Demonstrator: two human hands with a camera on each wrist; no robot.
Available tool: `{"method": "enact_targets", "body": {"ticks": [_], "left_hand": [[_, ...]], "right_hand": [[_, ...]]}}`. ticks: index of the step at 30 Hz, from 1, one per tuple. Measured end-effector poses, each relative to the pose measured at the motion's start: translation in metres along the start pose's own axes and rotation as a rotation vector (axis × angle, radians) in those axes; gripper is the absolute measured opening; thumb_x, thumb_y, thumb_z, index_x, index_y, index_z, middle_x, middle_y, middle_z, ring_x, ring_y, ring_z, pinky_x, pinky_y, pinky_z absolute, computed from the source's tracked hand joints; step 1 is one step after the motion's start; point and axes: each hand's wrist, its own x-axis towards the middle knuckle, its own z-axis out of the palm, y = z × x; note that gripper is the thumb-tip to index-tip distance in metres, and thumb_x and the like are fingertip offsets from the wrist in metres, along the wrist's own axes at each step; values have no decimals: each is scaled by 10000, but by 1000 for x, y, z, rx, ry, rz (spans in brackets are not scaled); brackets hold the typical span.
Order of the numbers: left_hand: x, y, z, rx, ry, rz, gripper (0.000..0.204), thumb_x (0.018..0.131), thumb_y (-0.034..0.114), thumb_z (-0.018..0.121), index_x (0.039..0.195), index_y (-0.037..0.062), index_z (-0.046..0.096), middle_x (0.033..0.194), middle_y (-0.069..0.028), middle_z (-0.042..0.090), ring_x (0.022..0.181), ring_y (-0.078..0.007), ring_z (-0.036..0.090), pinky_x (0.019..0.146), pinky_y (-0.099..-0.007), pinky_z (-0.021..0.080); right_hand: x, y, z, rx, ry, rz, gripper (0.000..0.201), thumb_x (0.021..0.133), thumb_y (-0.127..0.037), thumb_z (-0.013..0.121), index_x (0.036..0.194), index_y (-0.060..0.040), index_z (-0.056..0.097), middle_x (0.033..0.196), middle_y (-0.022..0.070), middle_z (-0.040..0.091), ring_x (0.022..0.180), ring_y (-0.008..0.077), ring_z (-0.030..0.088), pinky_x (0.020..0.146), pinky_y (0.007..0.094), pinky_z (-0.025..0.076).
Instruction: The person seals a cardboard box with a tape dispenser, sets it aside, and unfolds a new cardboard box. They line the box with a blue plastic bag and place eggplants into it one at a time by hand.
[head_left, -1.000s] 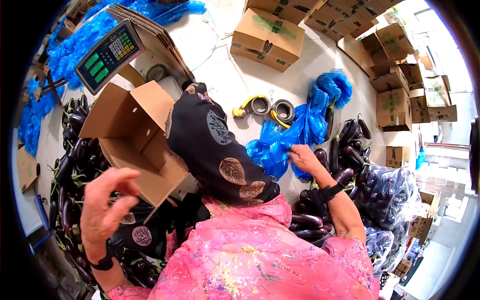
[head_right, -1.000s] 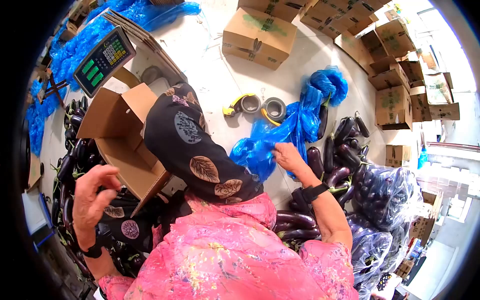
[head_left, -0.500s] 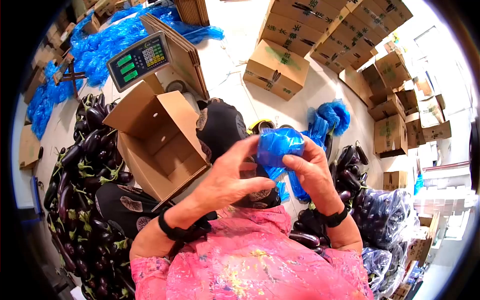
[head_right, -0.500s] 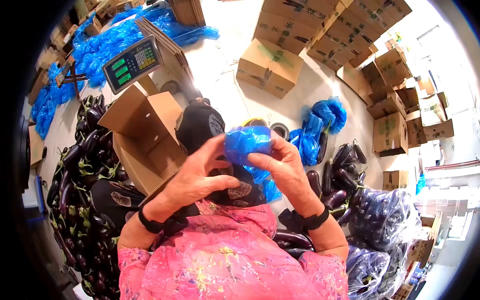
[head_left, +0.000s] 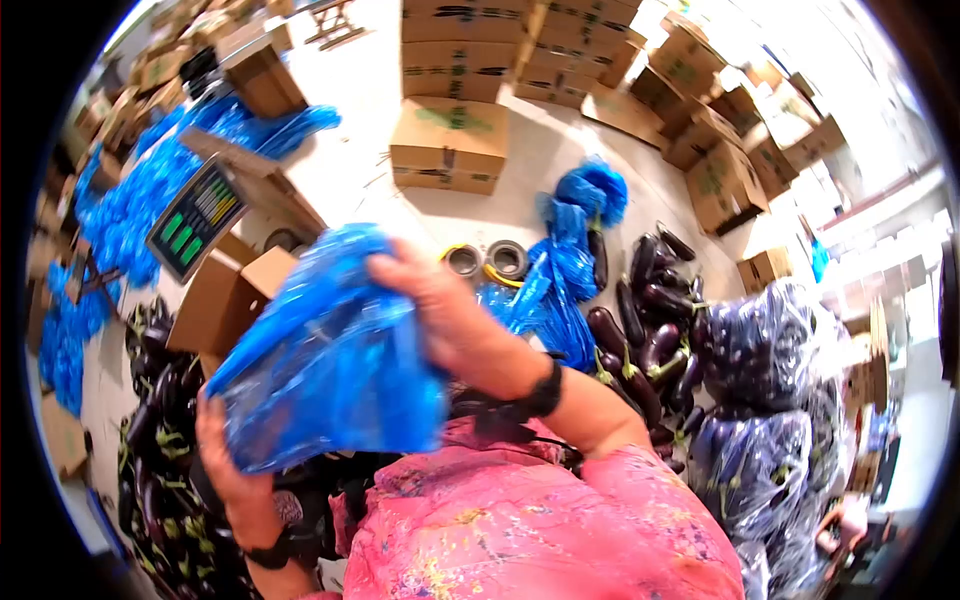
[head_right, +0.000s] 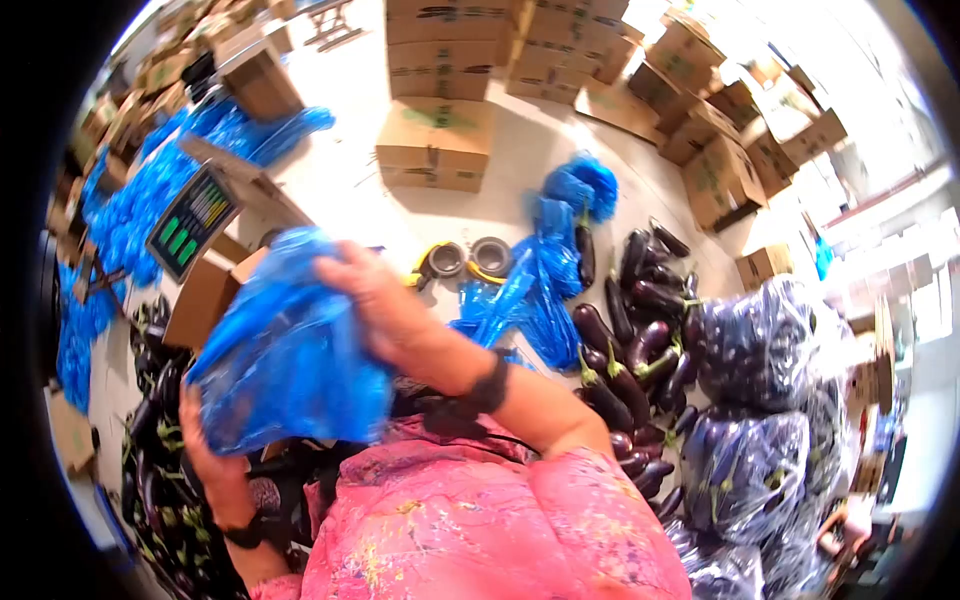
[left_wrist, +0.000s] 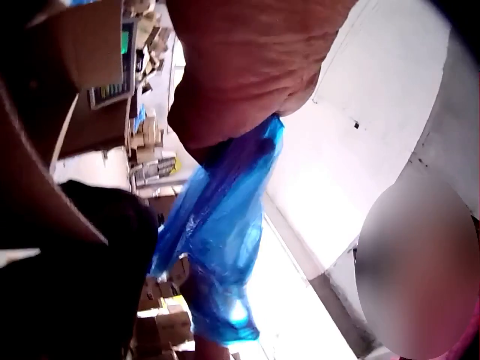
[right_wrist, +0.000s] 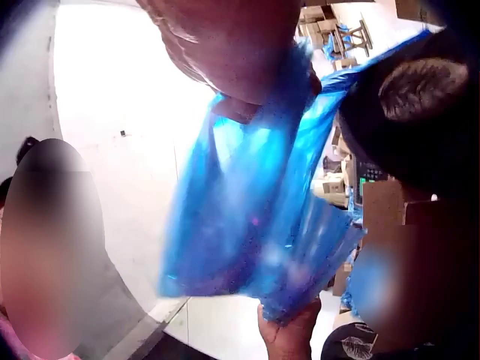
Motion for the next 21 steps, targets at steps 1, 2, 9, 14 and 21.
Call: {"method": "enact_targets", "body": {"ticks": [1,2,9,14,21], "left_hand": [[3,8,-18,-434,131,-396,466,991,227,609,1397,23,506,1360,-170,546,1214,-269,563,1007,-414,510],[2,-18,-58,-303,122,-267,477,999,199,586,1427,26,465,1375,-159,537,1226,-286,561,1007,-444,513],[-50,17,-159,-315,142,-285,491,1011,139,507,1473,11,405,1387,-176,534,1238,-304,560,1045,-463,476],[-75,17,-201,-443,326,-225,489,1009,136,506,1472,18,402,1401,-166,532,1264,-303,547,1073,-485,458],[-68,25,-186,-505,327,-255,622,953,160,590,1488,-39,342,1406,-187,528,1256,-285,559,1081,-451,451]], "right_hand": [[10,14,7,5,-12,-7,383,957,-254,643,1254,-47,516,1114,84,615,985,175,611,842,331,541],[22,30,7,-42,-41,54,417,945,-302,659,1246,-51,515,1104,87,610,953,167,596,800,318,524],[62,86,17,-1014,-321,-1,481,884,-239,696,1270,-30,499,1099,184,640,1049,293,628,838,408,513],[90,118,13,-1673,-723,-220,618,822,-95,684,1384,-61,428,1126,212,593,1013,419,614,834,498,514],[158,166,44,-1956,-1161,220,424,811,-134,642,1221,-50,574,1009,230,667,974,428,647,842,510,523]]}}
